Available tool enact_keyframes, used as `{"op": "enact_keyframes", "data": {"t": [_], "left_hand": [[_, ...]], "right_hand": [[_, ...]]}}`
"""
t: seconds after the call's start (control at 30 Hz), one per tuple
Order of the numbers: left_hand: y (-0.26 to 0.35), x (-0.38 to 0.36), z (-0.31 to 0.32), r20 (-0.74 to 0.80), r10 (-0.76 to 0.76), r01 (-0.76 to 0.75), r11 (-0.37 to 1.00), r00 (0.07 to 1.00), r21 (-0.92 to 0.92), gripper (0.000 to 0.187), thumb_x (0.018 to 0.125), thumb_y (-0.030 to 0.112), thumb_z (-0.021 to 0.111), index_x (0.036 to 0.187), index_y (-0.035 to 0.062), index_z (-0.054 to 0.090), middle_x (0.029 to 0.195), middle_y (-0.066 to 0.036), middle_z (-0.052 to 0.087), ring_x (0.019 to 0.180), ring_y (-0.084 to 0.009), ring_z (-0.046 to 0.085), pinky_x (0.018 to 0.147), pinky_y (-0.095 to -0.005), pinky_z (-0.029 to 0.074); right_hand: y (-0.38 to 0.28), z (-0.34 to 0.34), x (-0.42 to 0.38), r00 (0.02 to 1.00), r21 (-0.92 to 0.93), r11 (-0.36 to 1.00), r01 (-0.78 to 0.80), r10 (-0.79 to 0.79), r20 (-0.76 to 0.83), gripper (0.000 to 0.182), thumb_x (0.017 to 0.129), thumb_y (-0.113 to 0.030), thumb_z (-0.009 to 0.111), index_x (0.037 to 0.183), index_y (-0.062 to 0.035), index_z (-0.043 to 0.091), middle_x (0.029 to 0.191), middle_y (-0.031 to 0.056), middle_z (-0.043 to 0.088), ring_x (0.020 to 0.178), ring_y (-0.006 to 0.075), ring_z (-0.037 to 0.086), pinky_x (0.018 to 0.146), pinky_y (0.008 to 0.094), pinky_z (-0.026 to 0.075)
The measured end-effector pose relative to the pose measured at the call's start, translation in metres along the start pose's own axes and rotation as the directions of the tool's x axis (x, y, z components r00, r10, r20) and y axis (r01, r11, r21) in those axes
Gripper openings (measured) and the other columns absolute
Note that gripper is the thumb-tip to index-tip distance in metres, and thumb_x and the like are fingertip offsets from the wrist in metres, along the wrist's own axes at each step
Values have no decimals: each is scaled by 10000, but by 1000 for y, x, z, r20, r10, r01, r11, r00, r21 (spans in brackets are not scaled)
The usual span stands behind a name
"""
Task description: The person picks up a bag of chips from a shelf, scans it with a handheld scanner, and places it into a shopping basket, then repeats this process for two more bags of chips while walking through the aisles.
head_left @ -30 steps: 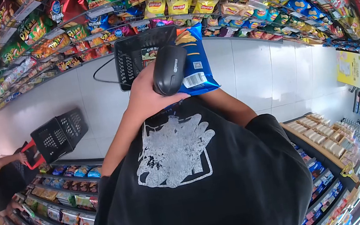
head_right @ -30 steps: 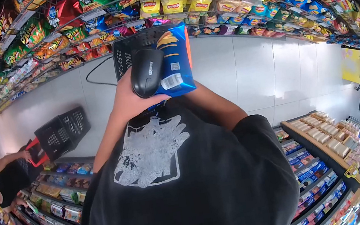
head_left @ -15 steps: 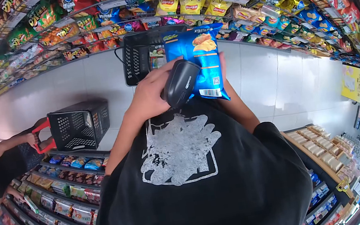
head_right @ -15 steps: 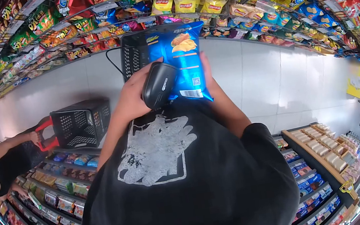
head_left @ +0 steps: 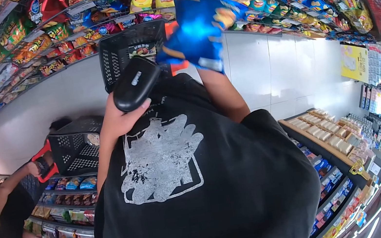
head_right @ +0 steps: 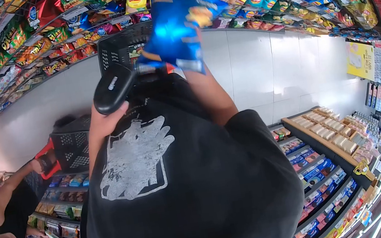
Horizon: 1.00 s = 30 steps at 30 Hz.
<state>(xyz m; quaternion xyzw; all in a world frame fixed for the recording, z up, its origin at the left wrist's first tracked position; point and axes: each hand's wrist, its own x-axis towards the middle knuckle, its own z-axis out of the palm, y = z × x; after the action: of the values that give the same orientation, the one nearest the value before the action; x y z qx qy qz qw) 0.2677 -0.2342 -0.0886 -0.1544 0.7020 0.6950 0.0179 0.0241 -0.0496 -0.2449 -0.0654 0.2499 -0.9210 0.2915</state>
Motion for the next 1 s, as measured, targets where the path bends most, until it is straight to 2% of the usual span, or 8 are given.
{"op": "enact_keyframes", "data": {"t": [0.03,0.1,0.17,0.23,0.3,0.57,0.63,1.0], "left_hand": [[-6,-2,-1,17,-43,45,995,999,-87,349,809,46,773,1127,-1,636,937,-27,679,864,-124,637,786,-286,499],[-4,1,0,23,-63,66,983,998,-172,364,818,41,766,1151,2,625,888,0,657,729,-69,594,650,-244,472],[7,-1,1,41,-140,146,955,989,-259,376,825,50,760,1168,5,614,870,-5,654,662,-49,571,579,-224,449],[5,1,1,106,-145,166,960,984,-225,389,828,63,759,1181,5,605,862,-9,656,618,-38,551,531,-214,422],[5,0,2,142,-152,180,960,978,-214,397,829,72,759,1186,5,599,860,-11,660,602,-36,545,510,-210,411],[-7,0,1,169,-191,237,920,967,-312,422,821,91,772,1198,10,601,878,-12,677,619,-45,555,509,-205,402],[2,1,4,157,-222,254,941,962,-223,426,825,94,776,1208,19,605,830,-9,662,595,-43,532,502,-213,386],[-2,9,8,244,-221,281,926,944,-250,377,839,157,783,1144,7,620,792,-8,638,543,-41,487,471,-221,356]], "right_hand": [[-2,9,2,998,-18,999,49,-50,-42,574,971,-500,517,1348,-68,487,1279,133,585,1164,274,581,1043,442,456],[-9,32,20,996,287,957,35,-59,73,565,995,-500,480,1372,-79,473,1316,142,572,1202,272,562,1052,436,454],[3,3,32,948,577,807,-128,-72,311,719,986,-564,469,1503,-87,323,1475,176,450,1315,350,491,1091,558,402],[-1,16,23,943,440,893,-91,-65,327,739,976,-575,485,1510,-94,314,1486,171,439,1333,350,476,1098,557,395],[0,9,19,992,201,979,-42,17,122,819,937,-645,492,1518,-100,299,1497,163,430,1359,354,448,1107,564,381],[14,-2,31,991,179,978,-108,91,103,857,915,-677,486,1523,-105,290,1501,159,426,1364,354,442,1112,566,374],[23,7,29,983,249,957,-147,114,142,867,909,-685,484,1524,-106,288,1502,158,424,1366,354,440,1113,566,373],[38,23,1,976,203,956,-210,192,102,968,847,-757,473,1537,-112,261,1514,153,409,1380,360,421,1129,575,346]]}}
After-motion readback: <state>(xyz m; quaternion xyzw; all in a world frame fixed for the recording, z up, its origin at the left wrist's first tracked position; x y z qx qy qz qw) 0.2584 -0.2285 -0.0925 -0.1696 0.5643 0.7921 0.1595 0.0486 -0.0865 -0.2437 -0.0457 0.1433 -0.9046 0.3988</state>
